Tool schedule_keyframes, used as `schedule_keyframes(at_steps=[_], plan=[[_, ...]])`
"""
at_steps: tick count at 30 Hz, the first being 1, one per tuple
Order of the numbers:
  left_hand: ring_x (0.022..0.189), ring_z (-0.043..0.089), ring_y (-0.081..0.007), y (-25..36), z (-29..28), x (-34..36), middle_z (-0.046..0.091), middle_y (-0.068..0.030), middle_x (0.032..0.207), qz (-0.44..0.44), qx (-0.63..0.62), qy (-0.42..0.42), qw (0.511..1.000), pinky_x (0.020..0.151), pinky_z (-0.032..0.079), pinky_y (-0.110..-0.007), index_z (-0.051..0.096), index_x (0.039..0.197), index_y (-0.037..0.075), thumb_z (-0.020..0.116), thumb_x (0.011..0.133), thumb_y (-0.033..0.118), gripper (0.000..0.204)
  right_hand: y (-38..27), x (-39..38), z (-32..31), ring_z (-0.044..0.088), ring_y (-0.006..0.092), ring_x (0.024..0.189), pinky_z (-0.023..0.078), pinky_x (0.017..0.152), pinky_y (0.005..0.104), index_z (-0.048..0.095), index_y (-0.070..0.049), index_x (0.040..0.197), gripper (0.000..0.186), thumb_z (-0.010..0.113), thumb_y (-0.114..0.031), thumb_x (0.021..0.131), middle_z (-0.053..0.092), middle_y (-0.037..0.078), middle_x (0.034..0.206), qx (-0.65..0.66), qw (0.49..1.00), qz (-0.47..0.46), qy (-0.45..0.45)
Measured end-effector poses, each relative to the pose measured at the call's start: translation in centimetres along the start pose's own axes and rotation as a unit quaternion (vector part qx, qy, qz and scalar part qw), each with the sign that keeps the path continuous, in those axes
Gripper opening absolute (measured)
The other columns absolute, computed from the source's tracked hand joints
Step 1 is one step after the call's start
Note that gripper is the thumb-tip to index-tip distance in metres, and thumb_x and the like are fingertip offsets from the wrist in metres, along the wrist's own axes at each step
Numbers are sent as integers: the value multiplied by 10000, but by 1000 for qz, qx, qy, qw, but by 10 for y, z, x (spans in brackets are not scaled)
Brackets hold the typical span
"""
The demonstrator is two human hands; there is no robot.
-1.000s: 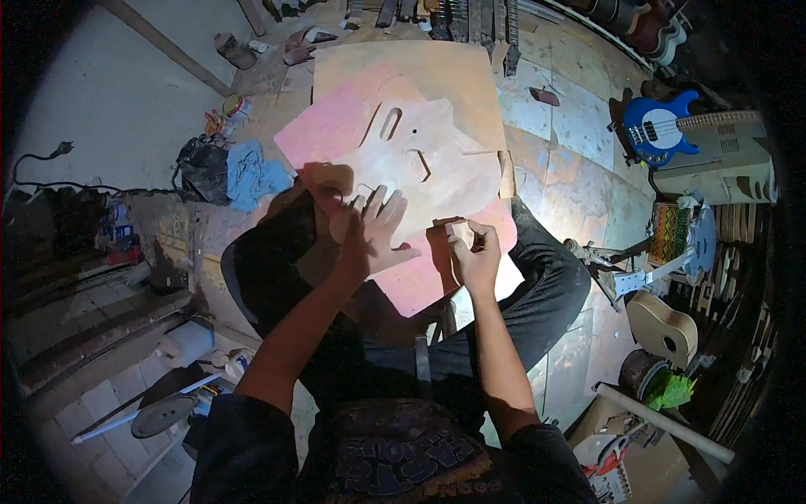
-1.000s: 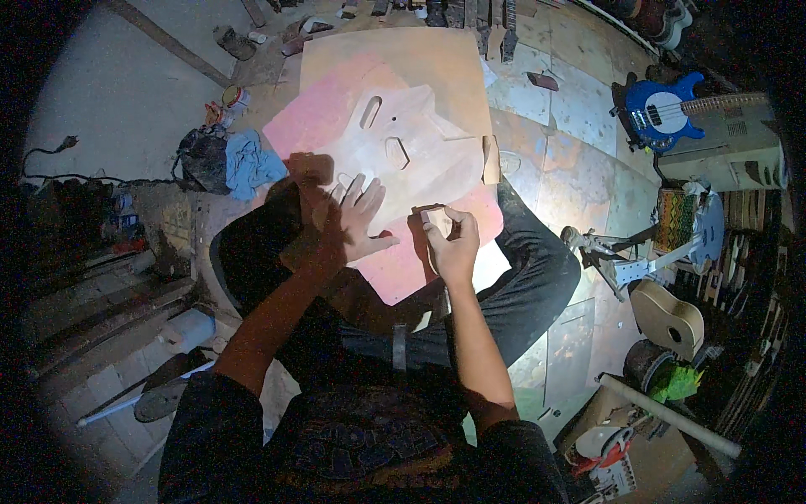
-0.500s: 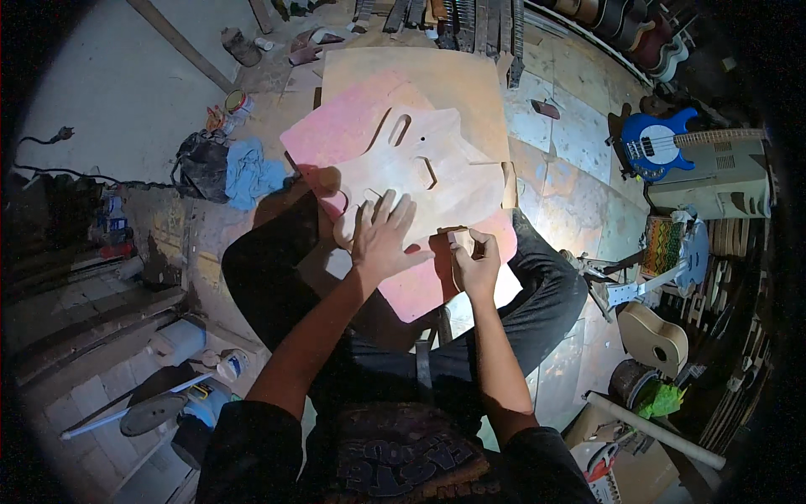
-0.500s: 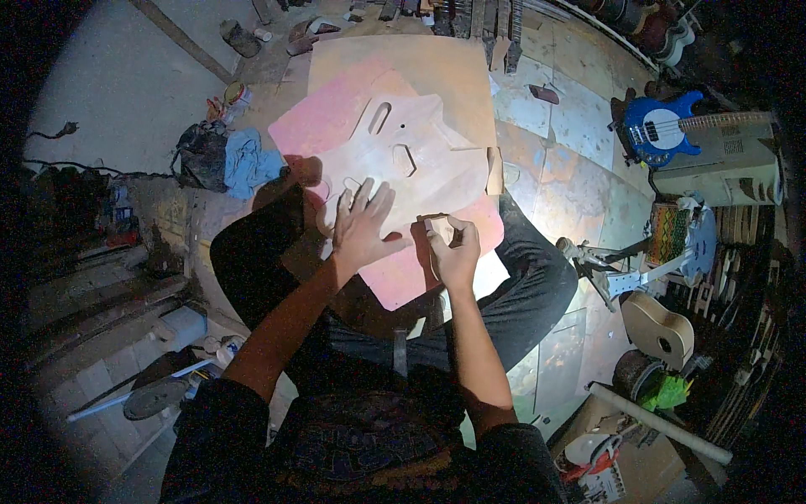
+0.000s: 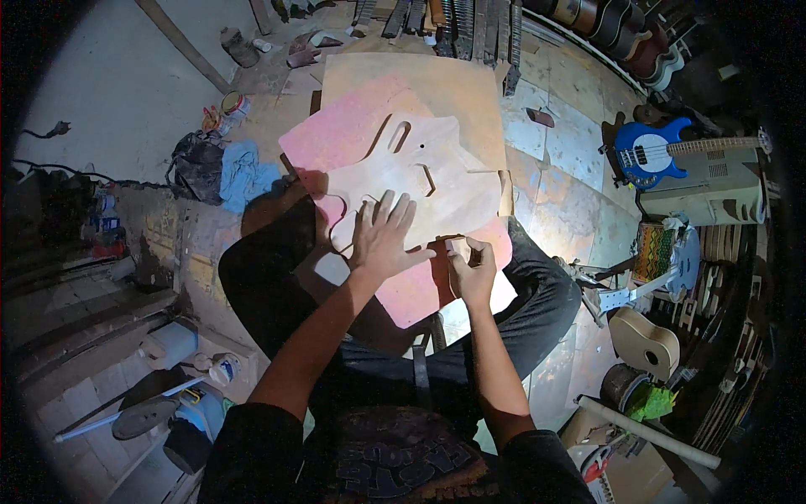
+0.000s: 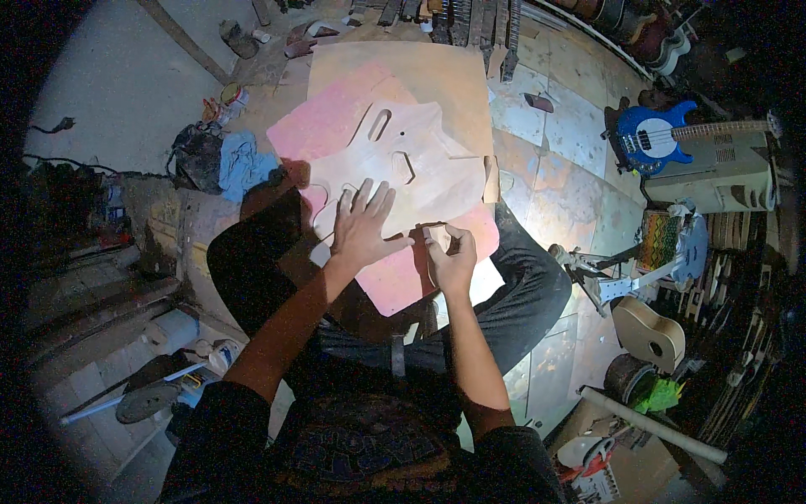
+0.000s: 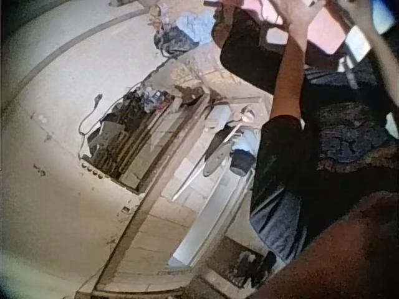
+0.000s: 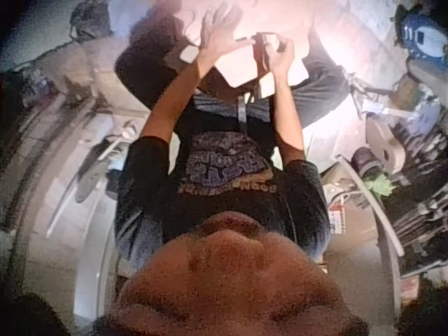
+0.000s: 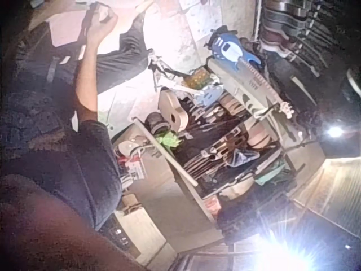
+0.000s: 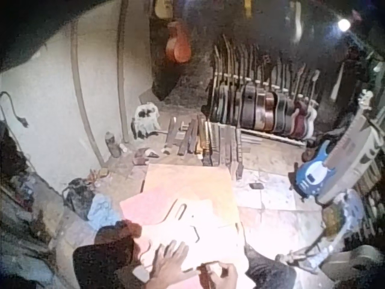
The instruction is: The person sands a wooden guitar body by hand using a sanding block, rubbing it over the front surface and along the edges.
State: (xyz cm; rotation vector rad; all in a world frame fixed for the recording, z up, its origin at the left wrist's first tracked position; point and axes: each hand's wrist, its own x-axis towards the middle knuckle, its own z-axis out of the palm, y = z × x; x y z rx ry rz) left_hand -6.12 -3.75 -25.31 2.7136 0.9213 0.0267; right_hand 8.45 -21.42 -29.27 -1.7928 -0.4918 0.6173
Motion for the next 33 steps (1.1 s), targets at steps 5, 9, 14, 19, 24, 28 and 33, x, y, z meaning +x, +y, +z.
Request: schedule_keyframes(at_steps=[5, 9, 14, 19, 24, 28, 33], plan=[[1576, 274, -387, -22, 0, 5, 405, -129, 1679, -66, 8, 56, 996, 1261, 150, -632, 496, 1585, 127, 657, 828, 779, 1012, 7, 0, 3, 622, 203, 1059, 505, 966, 339, 632, 71, 1154, 401, 834, -3, 816, 644, 131, 1130, -16, 1000, -15, -6], [1579, 257, -411, -20, 7, 4, 367, -161, 1696, -45, -7, 39, 998, 1242, 165, -650, 511, 1582, 183, 650, 850, 771, 950, -2, 5, 9, 642, 258, 1075, 512, 975, 369, 648, 51, 1191, 423, 851, -35, 830, 658, 156, 1152, -32, 999, -30, -20], [1563, 282, -427, -46, 7, 18, 383, -182, 1676, -39, -16, 69, 997, 1237, 179, -651, 536, 1565, 214, 610, 936, 687, 791, -53, 25, 18, 628, 390, 1160, 492, 1027, 466, 681, -19, 1255, 457, 849, -132, 844, 666, 193, 1279, -269, 928, -227, -119], [1450, 427, -436, -106, 11, 73, 548, -173, 1537, -199, 21, 166, 966, 1183, 261, -649, 651, 1447, 179, 598, 991, 568, 602, -51, 43, 21, 589, 400, 1281, 448, 1087, 566, 710, -137, 1301, 442, 778, -120, 865, 626, 174, 1427, -381, 846, -325, -183], [1287, 548, -340, -106, 16, 78, 642, -140, 1381, -192, -20, 144, 971, 1101, 353, -544, 766, 1202, 143, 570, 1024, 486, 434, -83, 85, 90, 562, 415, 1326, 413, 1137, 604, 707, -122, 1291, 448, 748, -65, 849, 615, 185, 1451, -389, 820, -378, -181], [1120, 598, -295, -106, 8, 81, 688, -108, 1179, -200, -19, 138, 970, 983, 398, -499, 784, 1071, 137, 561, 1033, 426, 368, -99, 118, 125, 553, 409, 1359, 404, 1154, 573, 713, -114, 1293, 476, 736, -33, 825, 616, 175, 1464, -366, 814, -389, -229], [1013, 621, -285, -105, 8, 83, 684, -78, 1008, -218, -21, 153, 964, 914, 421, -486, 773, 995, 136, 582, 1030, 362, 298, -68, 74, 33, 534, 391, 1411, 382, 1176, 569, 714, -135, 1324, 507, 752, -67, 823, 567, 156, 1542, -407, 783, -382, -275]])
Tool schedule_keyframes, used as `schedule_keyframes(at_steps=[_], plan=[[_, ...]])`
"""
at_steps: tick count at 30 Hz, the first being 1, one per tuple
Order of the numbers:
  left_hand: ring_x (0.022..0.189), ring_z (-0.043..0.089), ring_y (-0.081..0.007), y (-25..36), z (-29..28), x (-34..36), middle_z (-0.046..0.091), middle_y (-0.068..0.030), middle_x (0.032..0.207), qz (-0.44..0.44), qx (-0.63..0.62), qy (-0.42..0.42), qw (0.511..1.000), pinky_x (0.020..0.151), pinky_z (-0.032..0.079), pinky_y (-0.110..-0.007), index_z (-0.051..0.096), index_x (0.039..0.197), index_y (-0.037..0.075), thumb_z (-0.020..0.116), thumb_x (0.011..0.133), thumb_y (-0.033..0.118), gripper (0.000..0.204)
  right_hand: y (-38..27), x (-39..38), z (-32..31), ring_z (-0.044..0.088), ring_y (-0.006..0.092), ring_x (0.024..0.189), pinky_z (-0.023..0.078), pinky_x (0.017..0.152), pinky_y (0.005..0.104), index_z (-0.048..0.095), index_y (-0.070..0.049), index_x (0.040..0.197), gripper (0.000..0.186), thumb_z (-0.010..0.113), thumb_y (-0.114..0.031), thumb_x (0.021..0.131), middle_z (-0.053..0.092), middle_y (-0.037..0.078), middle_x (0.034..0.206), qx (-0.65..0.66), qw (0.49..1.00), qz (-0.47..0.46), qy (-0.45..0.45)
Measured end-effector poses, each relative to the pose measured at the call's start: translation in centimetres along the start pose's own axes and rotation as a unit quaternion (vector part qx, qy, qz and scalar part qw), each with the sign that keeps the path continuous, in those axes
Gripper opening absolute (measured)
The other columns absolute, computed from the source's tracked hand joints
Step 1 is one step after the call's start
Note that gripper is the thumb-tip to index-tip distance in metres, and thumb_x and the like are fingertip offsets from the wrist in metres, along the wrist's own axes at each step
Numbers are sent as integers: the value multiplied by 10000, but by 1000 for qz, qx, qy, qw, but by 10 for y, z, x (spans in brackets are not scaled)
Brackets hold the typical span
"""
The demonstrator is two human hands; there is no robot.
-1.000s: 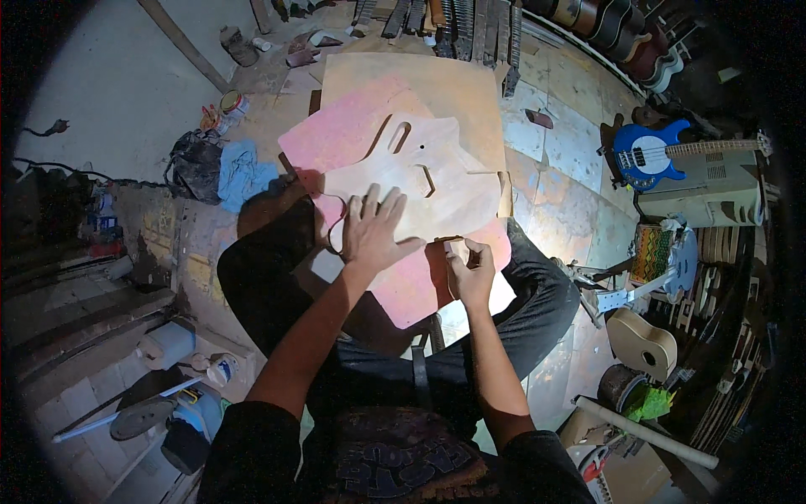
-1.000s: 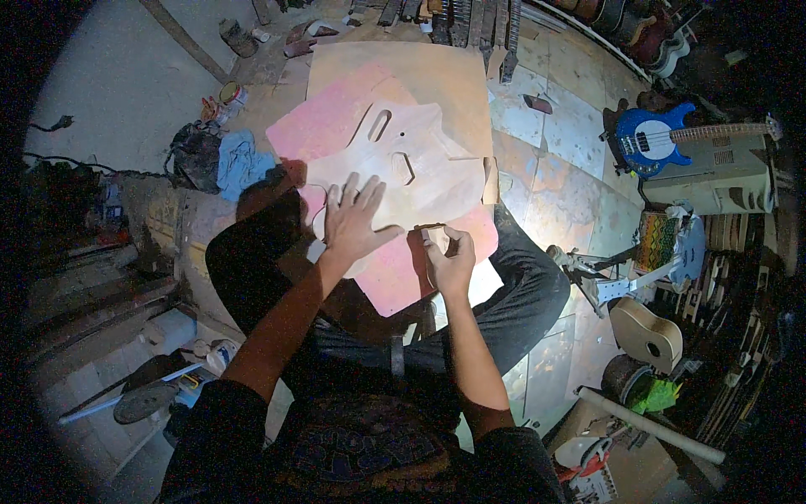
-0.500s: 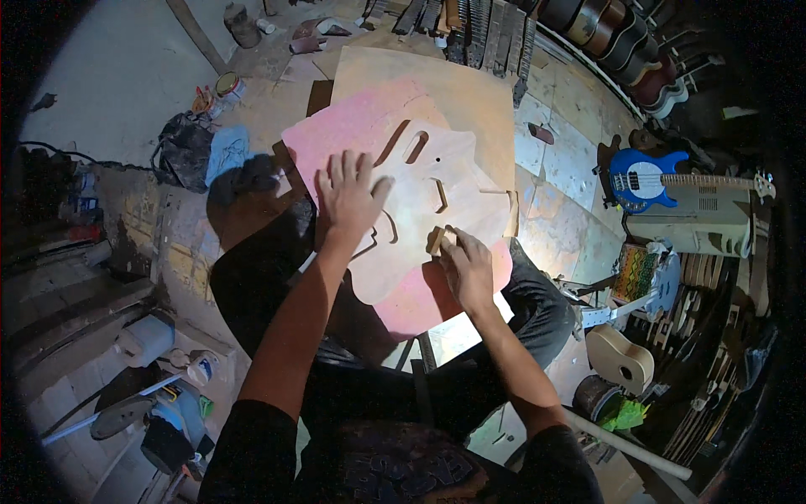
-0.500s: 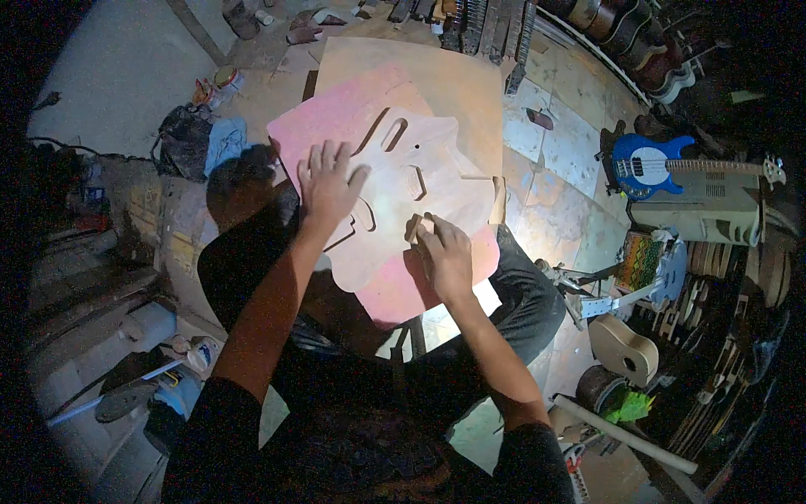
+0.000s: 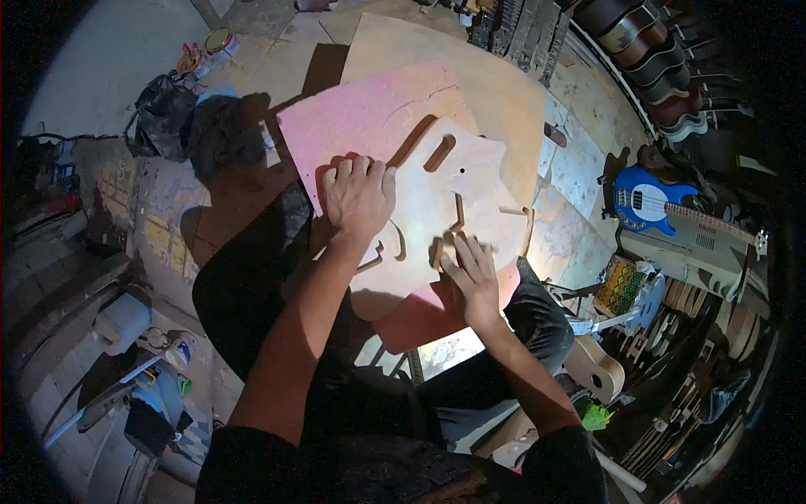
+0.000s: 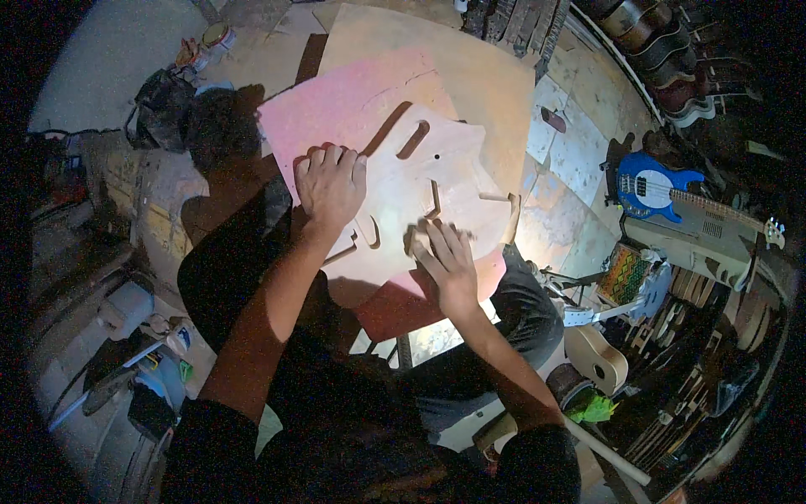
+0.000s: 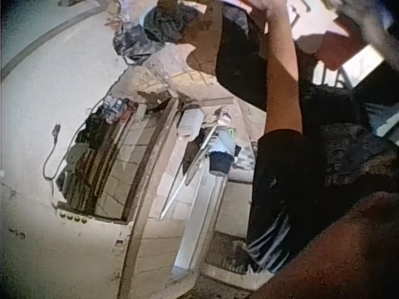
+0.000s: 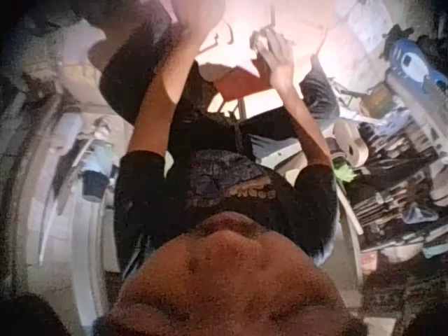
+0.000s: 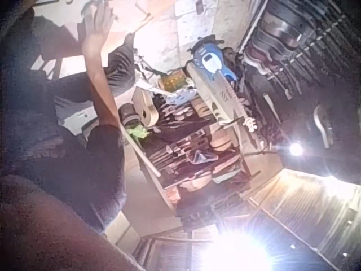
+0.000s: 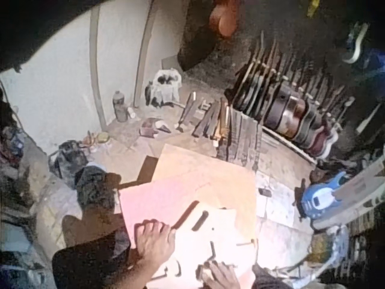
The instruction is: The person sands a wooden guitar body by hand using a sanding block, rubbing it over the front surface and along the edges.
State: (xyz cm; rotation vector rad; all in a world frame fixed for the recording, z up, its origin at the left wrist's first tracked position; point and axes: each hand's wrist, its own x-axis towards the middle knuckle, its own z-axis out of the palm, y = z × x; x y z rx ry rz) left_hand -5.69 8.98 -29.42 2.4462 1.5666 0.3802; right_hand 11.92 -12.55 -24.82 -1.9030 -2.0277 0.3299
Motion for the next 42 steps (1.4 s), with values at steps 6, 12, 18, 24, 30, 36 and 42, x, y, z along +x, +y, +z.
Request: schedule_keyframes(at_steps=[6, 12, 18, 24, 30, 36, 42], plan=[[948, 629, -273, 1, 5, 2, 698, -73, 975, 22, -5, 30, 999, 882, 426, -476, 767, 961, 129, 587, 1022, 368, 305, -8, 114, 13, 544, 414, 1375, 408, 1137, 579, 709, -113, 1294, 486, 733, -21, 818, 584, 197, 1500, 16, 998, 10, 54], [962, 638, -283, -1, 5, 1, 683, -66, 966, 5, -7, 24, 1000, 890, 422, -474, 783, 992, 134, 607, 1011, 339, 271, 15, 11, 12, 551, 398, 1392, 412, 1136, 570, 739, -125, 1255, 400, 696, -48, 864, 581, 180, 1526, 18, 999, -24, 20], [972, 638, -274, -4, 4, 2, 693, -63, 992, 19, -7, 22, 1000, 903, 418, -473, 782, 1002, 119, 600, 1013, 325, 275, -7, 101, 12, 501, 404, 1433, 378, 1174, 576, 694, -146, 1330, 465, 685, -21, 882, 562, 159, 1544, 26, 999, 3, 31], [971, 643, -280, 0, 7, -1, 696, -69, 978, 7, -3, 15, 1000, 916, 416, -469, 774, 998, 110, 591, 1019, 305, 268, 5, 19, 4, 493, 387, 1445, 358, 1194, 581, 700, -152, 1317, 452, 679, -19, 886, 555, 133, 1560, 23, 1000, -2, -12], [953, 640, -279, -4, 9, 2, 695, -65, 968, 25, 2, 28, 999, 909, 419, -463, 762, 957, 108, 587, 1025, 299, 268, -6, 105, 19, 511, 377, 1427, 391, 1168, 558, 702, -134, 1273, 422, 679, -47, 861, 569, 133, 1549, 29, 999, 11, 43], [967, 640, -277, -1, 10, -3, 699, -63, 976, 16, 10, 29, 999, 910, 423, -471, 763, 954, 112, 595, 1019, 295, 257, 4, 34, 7, 537, 366, 1408, 410, 1130, 588, 724, -135, 1216, 358, 691, -66, 867, 591, 131, 1521, 46, 998, -17, 33], [969, 648, -275, -10, 12, 2, 714, -68, 966, 33, 10, 45, 998, 894, 433, -461, 783, 957, 110, 570, 1024, 321, 307, -6, 111, 16, 523, 371, 1419, 396, 1159, 572, 721, -147, 1244, 409, 722, -33, 852, 577, 119, 1543, 53, 997, 5, 48]])
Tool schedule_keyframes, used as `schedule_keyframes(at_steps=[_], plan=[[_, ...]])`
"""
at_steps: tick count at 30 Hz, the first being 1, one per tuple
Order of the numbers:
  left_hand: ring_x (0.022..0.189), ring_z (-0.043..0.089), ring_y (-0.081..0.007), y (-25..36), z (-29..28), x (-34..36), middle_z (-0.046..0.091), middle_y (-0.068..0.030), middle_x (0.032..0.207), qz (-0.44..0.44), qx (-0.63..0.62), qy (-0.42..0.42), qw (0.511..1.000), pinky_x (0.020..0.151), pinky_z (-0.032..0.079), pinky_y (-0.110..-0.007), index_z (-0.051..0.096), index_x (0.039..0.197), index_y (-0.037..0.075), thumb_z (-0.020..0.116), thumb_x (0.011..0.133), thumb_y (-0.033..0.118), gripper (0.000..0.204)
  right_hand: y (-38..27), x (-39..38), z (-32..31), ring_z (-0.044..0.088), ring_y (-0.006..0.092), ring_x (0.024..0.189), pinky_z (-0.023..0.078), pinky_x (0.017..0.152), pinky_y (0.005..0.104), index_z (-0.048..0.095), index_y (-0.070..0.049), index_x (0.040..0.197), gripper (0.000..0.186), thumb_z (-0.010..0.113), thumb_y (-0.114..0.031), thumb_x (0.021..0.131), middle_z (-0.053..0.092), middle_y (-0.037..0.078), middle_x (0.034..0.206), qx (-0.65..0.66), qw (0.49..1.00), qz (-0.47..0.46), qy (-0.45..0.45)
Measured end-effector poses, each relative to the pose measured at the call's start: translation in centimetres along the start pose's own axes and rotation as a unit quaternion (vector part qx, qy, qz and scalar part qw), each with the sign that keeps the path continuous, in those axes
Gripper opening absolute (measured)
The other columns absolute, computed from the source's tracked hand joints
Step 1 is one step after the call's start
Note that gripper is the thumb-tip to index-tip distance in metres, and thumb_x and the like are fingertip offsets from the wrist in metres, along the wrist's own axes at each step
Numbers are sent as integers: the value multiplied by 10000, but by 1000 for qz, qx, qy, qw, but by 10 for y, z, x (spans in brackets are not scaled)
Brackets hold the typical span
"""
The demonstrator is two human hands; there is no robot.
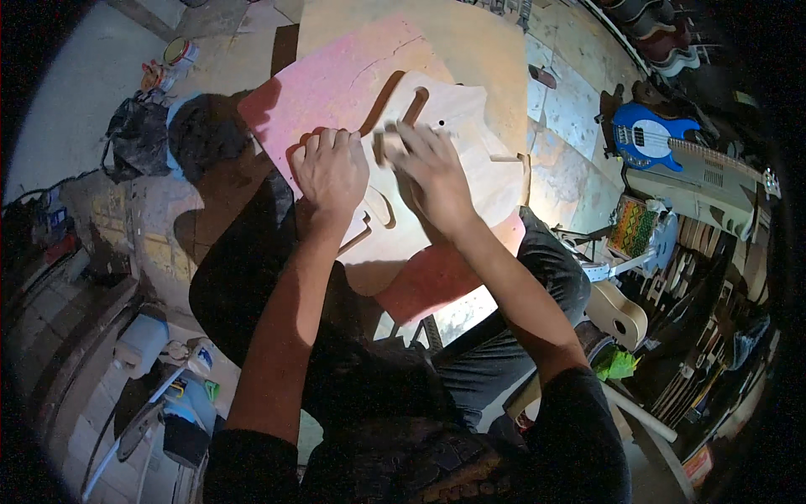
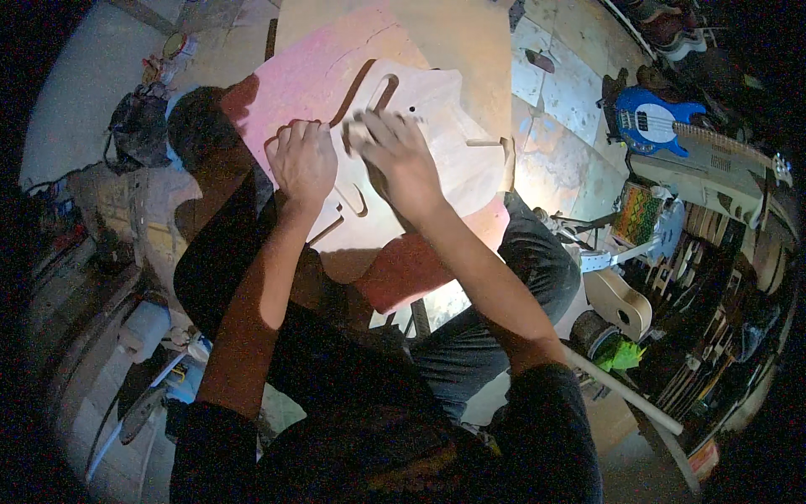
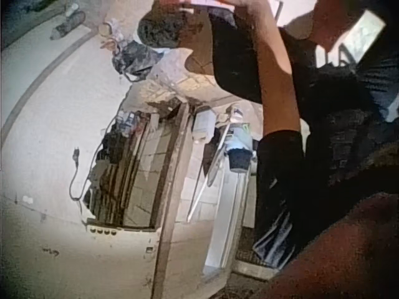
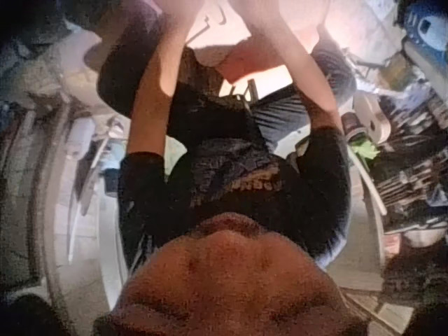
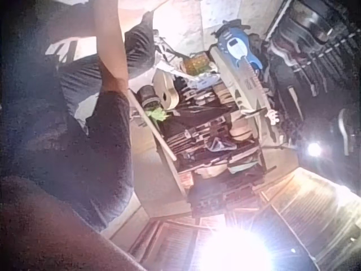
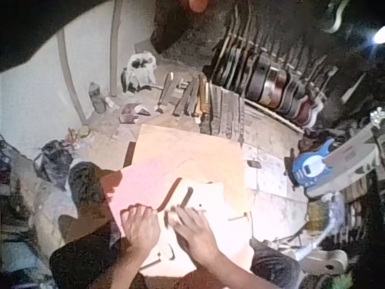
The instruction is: The person sands a wooden guitar body by hand using a sanding block, rubbing it over the front surface and along the edges.
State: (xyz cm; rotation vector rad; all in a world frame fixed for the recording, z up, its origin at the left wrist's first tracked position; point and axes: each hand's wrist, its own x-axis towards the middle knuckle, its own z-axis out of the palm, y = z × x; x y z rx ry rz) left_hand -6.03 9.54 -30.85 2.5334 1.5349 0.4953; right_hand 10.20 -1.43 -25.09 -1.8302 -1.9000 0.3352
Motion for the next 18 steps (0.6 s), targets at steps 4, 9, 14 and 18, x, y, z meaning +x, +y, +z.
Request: schedule_keyframes(at_steps=[4, 9, 14, 18], plan=[[964, 646, -279, 5, 3, -4, 716, -66, 966, -5, 14, -6, 1000, 893, 434, -458, 783, 952, 113, 574, 1019, 315, 298, 24, -114, -18, 526, 368, 1415, 397, 1171, 548, 715, -149, 1268, 450, 722, -13, 839, 578, 119, 1539, -15, 998, 1, -62], [962, 645, -282, 6, -2, -1, 716, -66, 968, -1, 15, -7, 1000, 895, 438, -460, 782, 950, 114, 580, 1013, 309, 288, 3, 10, 5, 528, 384, 1412, 367, 1191, 562, 716, -136, 1264, 477, 741, -12, 804, 575, 130, 1538, -7, 1000, -1, 11], [1007, 647, -282, -2, 2, -5, 710, -55, 994, -28, 10, -14, 999, 926, 437, -467, 765, 973, 117, 587, 1017, 270, 238, -2, -57, -10, 507, 379, 1445, 361, 1190, 587, 719, -137, 1236, 400, 706, -26, 851, 569, 132, 1548, 7, 999, 2, -40], [1011, 649, -286, 8, -2, -2, 714, -61, 1011, -22, 7, -23, 999, 920, 437, -471, 767, 987, 113, 591, 1012, 273, 239, -1, -71, -11, 491, 374, 1463, 377, 1170, 598, 714, -148, 1241, 423, 713, -32, 834, 565, 108, 1562, 3, 1000, 13, -14]])
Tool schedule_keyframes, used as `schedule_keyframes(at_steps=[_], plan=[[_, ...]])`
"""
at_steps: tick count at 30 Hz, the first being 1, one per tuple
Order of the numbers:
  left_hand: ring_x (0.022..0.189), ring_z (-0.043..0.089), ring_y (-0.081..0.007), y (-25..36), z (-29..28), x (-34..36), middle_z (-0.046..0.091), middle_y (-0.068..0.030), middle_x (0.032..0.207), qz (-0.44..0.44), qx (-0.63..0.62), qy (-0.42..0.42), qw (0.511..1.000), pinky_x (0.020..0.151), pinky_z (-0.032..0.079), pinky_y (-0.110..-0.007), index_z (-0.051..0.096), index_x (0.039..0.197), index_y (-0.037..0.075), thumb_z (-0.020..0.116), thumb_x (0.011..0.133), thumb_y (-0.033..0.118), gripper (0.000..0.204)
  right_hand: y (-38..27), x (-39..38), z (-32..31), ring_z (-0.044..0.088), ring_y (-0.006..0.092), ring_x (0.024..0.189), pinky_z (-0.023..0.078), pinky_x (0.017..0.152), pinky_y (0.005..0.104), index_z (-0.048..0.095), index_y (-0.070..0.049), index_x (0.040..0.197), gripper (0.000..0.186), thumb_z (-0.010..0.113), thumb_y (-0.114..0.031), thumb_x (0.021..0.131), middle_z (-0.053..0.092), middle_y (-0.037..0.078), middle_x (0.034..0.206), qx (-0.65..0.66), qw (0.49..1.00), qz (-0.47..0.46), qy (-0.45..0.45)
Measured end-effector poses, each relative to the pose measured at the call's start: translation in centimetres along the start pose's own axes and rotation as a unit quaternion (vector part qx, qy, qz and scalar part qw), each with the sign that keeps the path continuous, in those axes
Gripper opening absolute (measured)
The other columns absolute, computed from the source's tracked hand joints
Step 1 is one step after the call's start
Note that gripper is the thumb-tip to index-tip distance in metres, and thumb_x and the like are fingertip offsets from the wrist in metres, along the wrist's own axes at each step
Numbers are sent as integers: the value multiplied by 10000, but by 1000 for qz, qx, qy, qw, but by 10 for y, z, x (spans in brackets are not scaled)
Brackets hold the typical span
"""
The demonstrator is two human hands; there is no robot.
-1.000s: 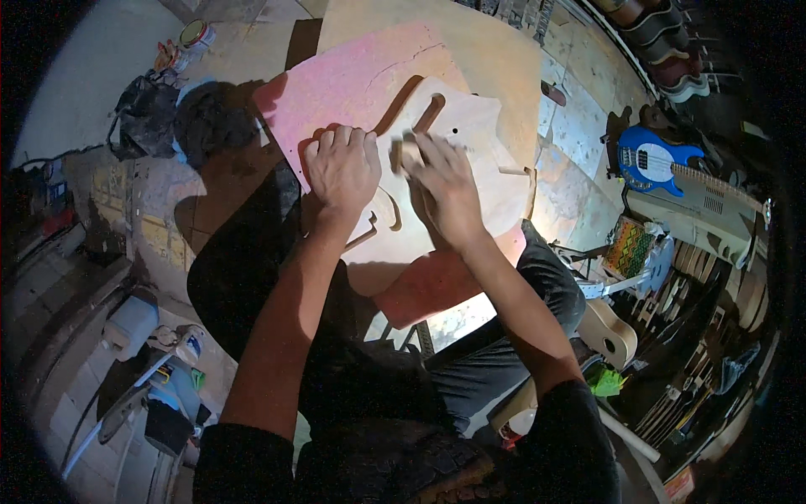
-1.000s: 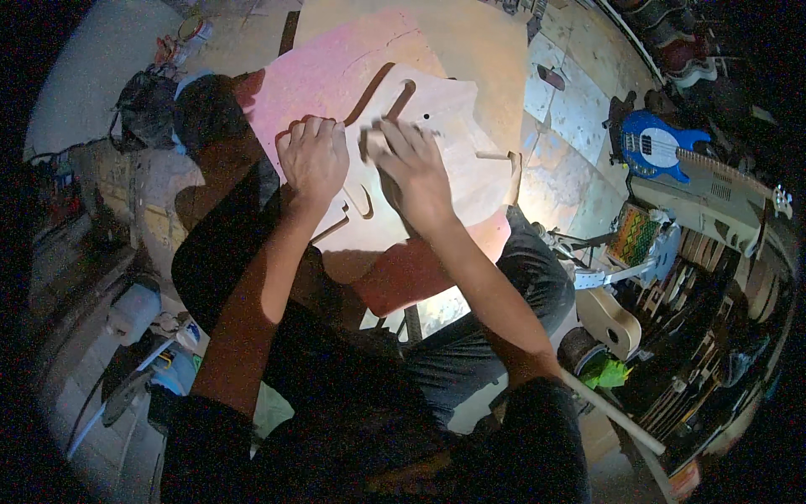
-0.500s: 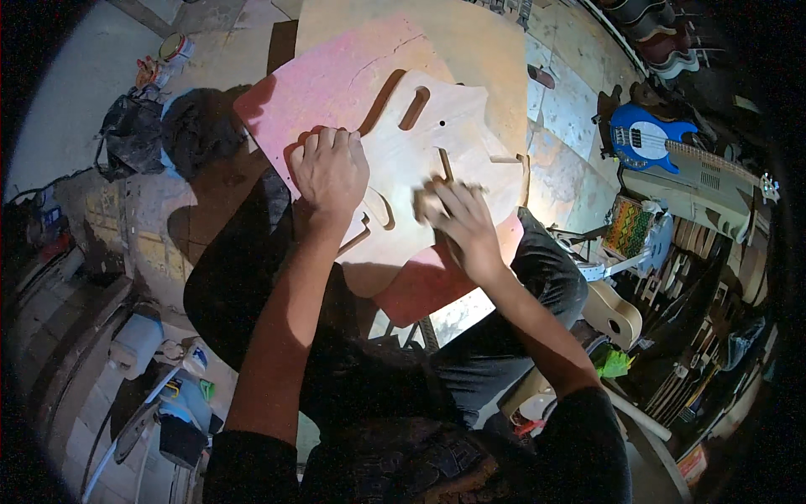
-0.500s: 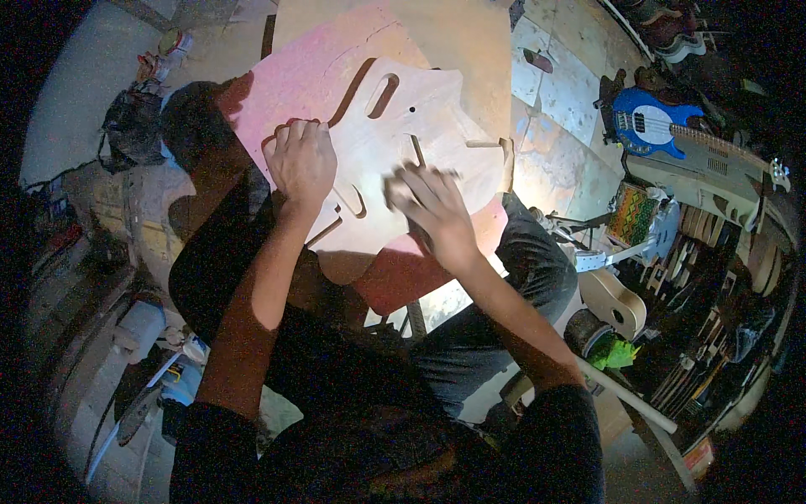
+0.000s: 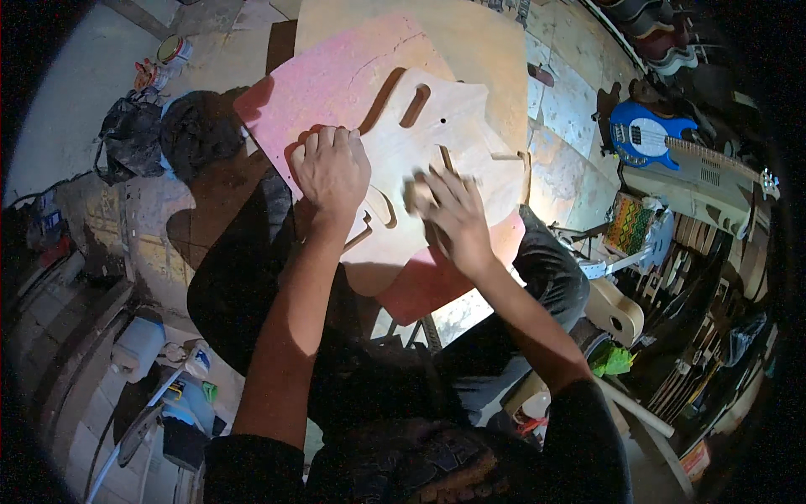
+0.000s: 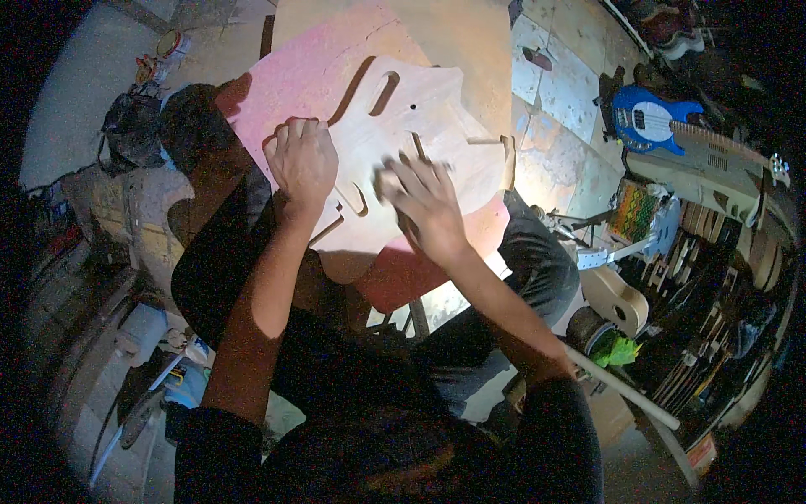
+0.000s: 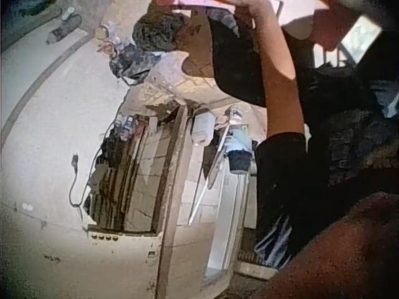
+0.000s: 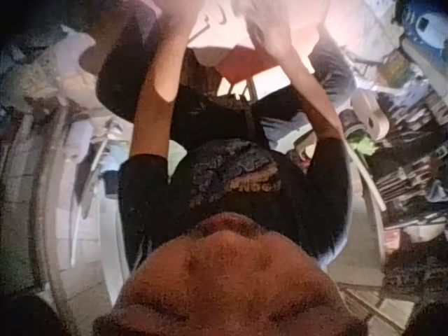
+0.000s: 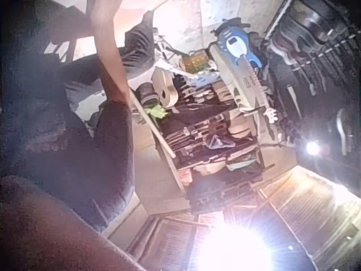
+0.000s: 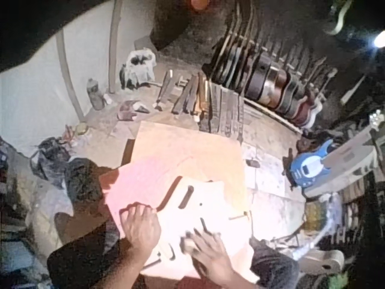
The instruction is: The person sands a wooden guitar body by hand using a sanding block, rubbing it over the front surface and along the edges.
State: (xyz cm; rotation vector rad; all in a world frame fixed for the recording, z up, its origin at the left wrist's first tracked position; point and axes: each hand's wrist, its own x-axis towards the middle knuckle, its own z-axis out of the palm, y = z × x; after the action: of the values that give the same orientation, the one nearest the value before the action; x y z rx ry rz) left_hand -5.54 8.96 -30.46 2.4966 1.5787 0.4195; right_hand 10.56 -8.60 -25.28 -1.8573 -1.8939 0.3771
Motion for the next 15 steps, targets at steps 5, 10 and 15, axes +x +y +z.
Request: schedule_keyframes(at_steps=[5, 10, 15], plan=[[1084, 626, -303, -10, -2, 1, 701, -80, 1092, 18, -63, 75, 995, 936, 431, -483, 743, 1059, 92, 607, 1005, 240, 208, -9, 87, 15, 515, 393, 1442, 362, 1194, 578, 725, -137, 1218, 408, 705, -31, 824, 575, 142, 1550, -2, 999, 19, 27], [1104, 601, -404, -9, 6, -8, 663, -195, 1137, -137, -112, 143, 974, 993, 434, -547, 669, 1151, 42, 593, 1010, 146, 191, -24, -11, 2, 517, 397, 1444, 354, 1197, 593, 742, -95, 1133, 314, 698, -32, 829, 585, 151, 1538, -1, 999, -14, -36], [1015, 603, -439, -13, 10, -4, 649, -207, 1063, -110, -178, 144, 967, 934, 472, -530, 675, 1071, 22, 554, 1019, 140, 177, -31, 84, 26, 476, 390, 1473, 329, 1202, 609, 714, -82, 1173, 374, 709, -32, 802, 557, 156, 1554, 23, 1000, -2, 21]])
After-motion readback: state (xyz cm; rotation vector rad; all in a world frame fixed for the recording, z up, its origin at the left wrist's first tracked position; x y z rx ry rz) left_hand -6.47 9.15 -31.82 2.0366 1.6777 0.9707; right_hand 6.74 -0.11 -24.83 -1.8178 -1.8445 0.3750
